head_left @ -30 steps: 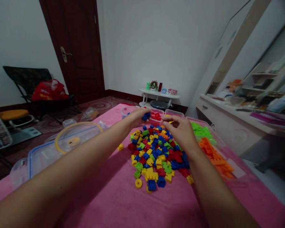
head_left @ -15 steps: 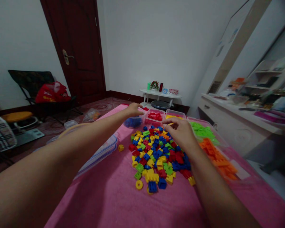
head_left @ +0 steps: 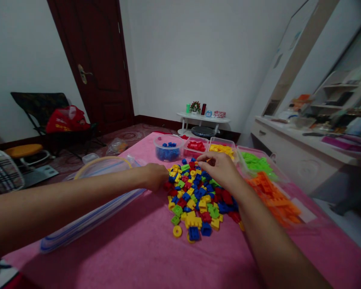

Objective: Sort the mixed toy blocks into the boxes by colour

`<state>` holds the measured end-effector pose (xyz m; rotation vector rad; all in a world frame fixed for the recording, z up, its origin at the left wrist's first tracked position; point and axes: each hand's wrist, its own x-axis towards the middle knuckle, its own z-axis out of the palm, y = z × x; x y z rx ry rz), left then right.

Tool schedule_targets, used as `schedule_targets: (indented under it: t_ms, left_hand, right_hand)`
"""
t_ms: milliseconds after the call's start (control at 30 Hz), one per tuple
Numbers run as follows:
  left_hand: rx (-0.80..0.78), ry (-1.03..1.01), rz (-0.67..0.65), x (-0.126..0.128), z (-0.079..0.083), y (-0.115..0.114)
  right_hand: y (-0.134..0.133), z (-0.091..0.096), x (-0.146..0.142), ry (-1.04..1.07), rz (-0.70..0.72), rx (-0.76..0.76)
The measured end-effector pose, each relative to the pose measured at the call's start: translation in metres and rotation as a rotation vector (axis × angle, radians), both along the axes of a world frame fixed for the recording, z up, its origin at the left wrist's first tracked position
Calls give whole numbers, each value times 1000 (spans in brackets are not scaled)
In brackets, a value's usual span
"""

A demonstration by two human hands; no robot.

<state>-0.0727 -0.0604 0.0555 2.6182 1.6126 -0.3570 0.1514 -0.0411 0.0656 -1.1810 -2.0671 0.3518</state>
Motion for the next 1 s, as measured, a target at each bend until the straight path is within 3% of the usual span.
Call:
schedule_targets:
  t_ms: [100,200,333,467,633,833,1000]
  left_hand:
    - [10,9,13,-5,-6,8]
    - [63,-87,27,-8,0,22]
    - [205,-284,44,-7,-3,45]
    - [103,-397,-60,-7,-23,61]
    - [-6,-495,-82,-7,-33,65]
    - [148,-566,-39,-2,-32,63]
    - [205,-767,76,17,-24,63]
  right_hand:
    - [-3,-10,-8,-114,91,-17]
    - [-8,-22,-19,-270,148,-42]
    - [-12,-32,-27,-405,81,-80]
    - [-9,-35,-25,-465,-46,-100]
    - [-8,-37,-22,-574,-128,-138]
    - [-6,-46,-23,-539,-133,-110]
    - [-3,-50,-24,-461,-123,-101]
